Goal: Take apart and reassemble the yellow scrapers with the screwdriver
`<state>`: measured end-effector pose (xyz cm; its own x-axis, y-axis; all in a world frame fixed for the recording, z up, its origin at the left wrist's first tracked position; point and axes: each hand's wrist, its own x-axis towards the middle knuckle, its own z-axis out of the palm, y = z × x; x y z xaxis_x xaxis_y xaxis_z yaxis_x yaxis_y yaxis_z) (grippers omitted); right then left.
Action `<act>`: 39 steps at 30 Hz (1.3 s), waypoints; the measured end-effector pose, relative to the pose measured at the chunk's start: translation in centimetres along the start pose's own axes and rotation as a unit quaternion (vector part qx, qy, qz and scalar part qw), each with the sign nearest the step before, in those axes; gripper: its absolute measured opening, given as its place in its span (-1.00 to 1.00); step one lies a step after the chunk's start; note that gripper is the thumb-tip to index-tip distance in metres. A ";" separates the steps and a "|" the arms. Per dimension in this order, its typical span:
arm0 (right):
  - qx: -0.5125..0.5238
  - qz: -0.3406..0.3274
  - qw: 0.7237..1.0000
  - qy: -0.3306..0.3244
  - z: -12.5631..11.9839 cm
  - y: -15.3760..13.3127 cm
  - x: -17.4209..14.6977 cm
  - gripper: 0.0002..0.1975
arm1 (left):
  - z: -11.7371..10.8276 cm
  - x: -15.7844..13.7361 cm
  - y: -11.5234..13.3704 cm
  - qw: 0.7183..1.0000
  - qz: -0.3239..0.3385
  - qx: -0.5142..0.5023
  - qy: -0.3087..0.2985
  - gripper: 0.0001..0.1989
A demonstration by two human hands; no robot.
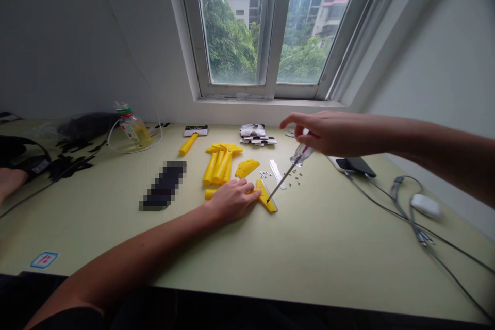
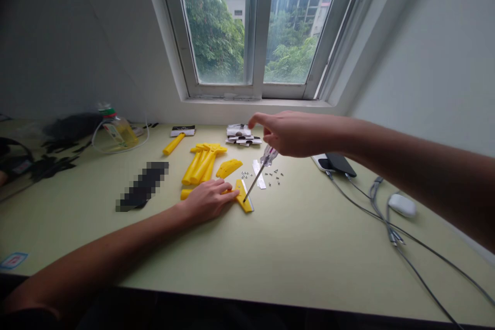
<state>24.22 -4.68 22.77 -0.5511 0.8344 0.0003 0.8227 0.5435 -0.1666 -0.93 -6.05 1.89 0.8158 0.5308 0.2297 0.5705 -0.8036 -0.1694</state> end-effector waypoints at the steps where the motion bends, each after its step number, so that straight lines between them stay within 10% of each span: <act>1: 0.029 -0.031 0.999 -0.009 -0.1 -0.3 -0.2 -0.53 | 0.0 0.0 0.0 1.000 0.000 0.000 0.000 -0.67; 6: 0.071 -0.018 0.990 0.117 1.0 -2.6 -0.4 -0.63 | 0.0 0.0 -0.1 1.000 0.001 0.001 0.000 -0.68; 10: -0.087 0.026 0.975 0.202 2.4 -2.3 0.6 -0.56 | 0.0 0.0 -0.1 1.000 0.001 0.000 0.001 -0.67; 19: 0.007 -0.154 0.986 0.064 0.4 -4.5 -0.5 -0.77 | 0.2 -0.1 0.0 1.000 0.005 0.004 0.001 -0.66; 24: -0.006 0.017 0.988 0.153 1.6 -4.5 -0.2 -0.56 | 0.2 -0.1 -0.1 1.000 0.002 0.005 0.000 -0.67; 29: -0.171 0.131 0.976 0.025 0.9 -0.7 1.3 -0.55 | 0.1 -0.1 -0.1 1.000 -0.001 0.000 -0.002 -0.66; 35: 0.115 -0.069 0.990 0.044 0.7 -2.1 -0.5 -0.59 | 0.1 -0.1 -0.1 1.000 0.002 -0.001 0.002 -0.65; 39: 0.215 -0.058 0.969 0.106 2.3 -3.7 -1.3 -0.64 | 0.0 -0.1 -0.1 1.000 -0.001 -0.001 0.000 -0.65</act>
<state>21.60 -7.97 21.07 -0.5577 0.7953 0.2375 0.5981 0.5835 -0.5494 -1.02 -6.04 1.84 0.8149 0.5319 0.2304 0.5716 -0.8035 -0.1666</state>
